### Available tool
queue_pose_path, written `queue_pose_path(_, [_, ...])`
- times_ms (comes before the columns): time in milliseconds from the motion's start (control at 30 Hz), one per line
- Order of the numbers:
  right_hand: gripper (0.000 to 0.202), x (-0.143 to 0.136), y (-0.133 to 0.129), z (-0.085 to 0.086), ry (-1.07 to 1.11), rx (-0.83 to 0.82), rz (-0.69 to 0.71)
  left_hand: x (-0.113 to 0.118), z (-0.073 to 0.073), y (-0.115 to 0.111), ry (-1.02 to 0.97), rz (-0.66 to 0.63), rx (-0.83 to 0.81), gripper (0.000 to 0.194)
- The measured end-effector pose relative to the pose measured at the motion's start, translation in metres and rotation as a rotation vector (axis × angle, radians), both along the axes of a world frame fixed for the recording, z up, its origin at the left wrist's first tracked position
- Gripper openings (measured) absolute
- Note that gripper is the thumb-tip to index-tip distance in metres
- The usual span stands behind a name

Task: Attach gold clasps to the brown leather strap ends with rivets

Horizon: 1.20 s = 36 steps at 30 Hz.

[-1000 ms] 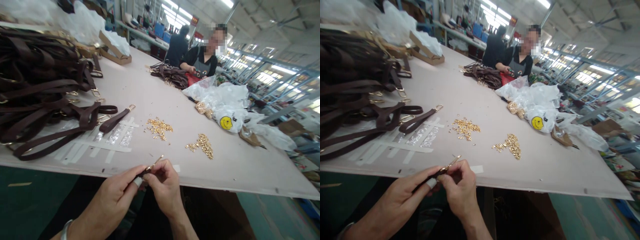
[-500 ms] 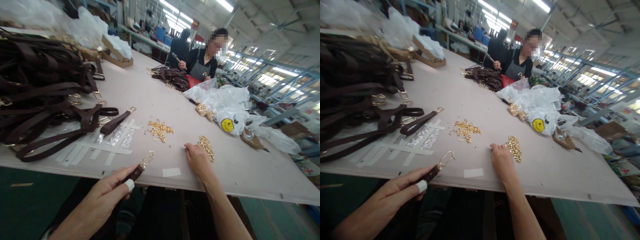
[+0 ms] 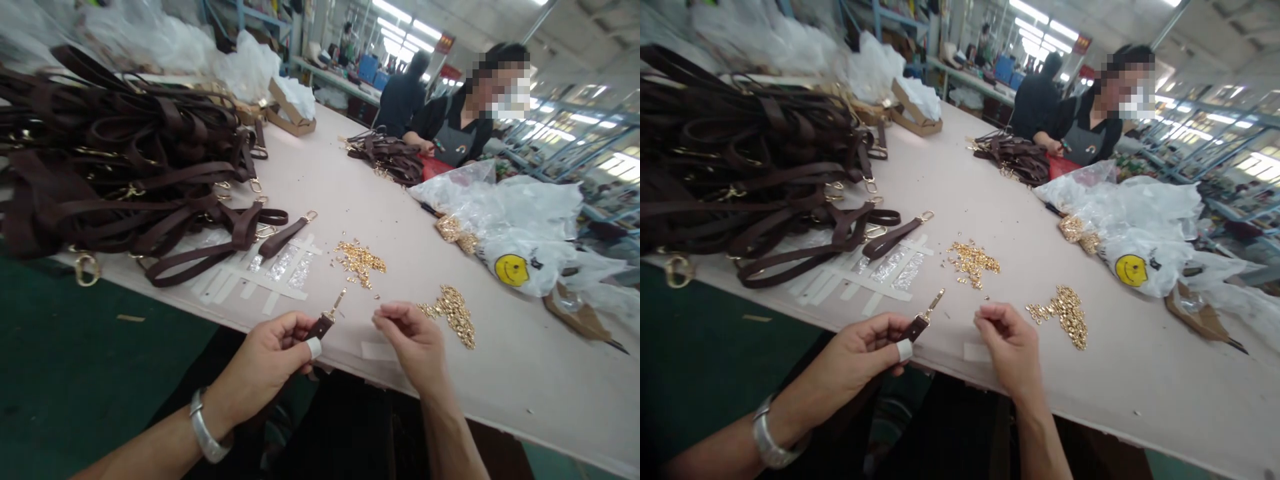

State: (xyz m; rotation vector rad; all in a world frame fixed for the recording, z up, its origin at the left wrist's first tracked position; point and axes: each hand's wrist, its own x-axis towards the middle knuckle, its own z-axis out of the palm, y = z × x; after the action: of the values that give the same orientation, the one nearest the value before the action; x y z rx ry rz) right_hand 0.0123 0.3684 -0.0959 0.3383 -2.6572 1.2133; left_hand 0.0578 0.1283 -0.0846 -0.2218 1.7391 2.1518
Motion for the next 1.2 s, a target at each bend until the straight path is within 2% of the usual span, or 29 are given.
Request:
queue_pose_path(67, [0.012, 0.02, -0.031, 0.0, -0.095, -0.309, 0.031, -0.001, -0.002, 0.001, 0.031, 0.003, -0.011, 0.018])
queue_pose_path(133, [0.008, 0.033, -0.055, 0.0, -0.128, -0.447, 0.053, -0.001, -0.002, 0.002, 0.07, -0.003, -0.01, 0.018])
queue_pose_path(233, [0.008, 0.041, -0.073, -0.001, -0.105, -0.449, 0.065, 0.0, -0.001, 0.002, 0.105, 0.001, -0.002, 0.016])
queue_pose_path(467, [0.012, 0.044, -0.079, -0.003, 0.018, -0.322, 0.06, 0.004, -0.005, 0.001, 0.144, 0.03, -0.011, 0.014])
queue_pose_path(633, [0.014, 0.048, -0.083, -0.003, 0.094, -0.321, 0.046, 0.004, -0.003, -0.002, 0.327, 0.031, -0.225, 0.017])
queue_pose_path(767, [0.012, 0.049, -0.085, -0.004, 0.093, -0.38, 0.002, 0.003, 0.001, -0.002, 0.456, 0.011, -0.38, 0.021])
queue_pose_path(1000, [0.008, 0.058, -0.087, -0.004, -0.011, -0.497, -0.047, 0.009, 0.001, 0.0, 0.576, 0.016, -0.479, 0.028])
queue_pose_path(1100, [0.011, 0.058, -0.088, -0.004, -0.093, -0.627, -0.084, 0.009, -0.001, 0.0, 0.613, 0.001, -0.489, 0.026])
queue_pose_path(1200, [0.023, 0.057, -0.09, -0.002, -0.187, -0.825, -0.113, 0.009, -0.003, 0.0, 0.539, -0.023, -0.45, 0.02])
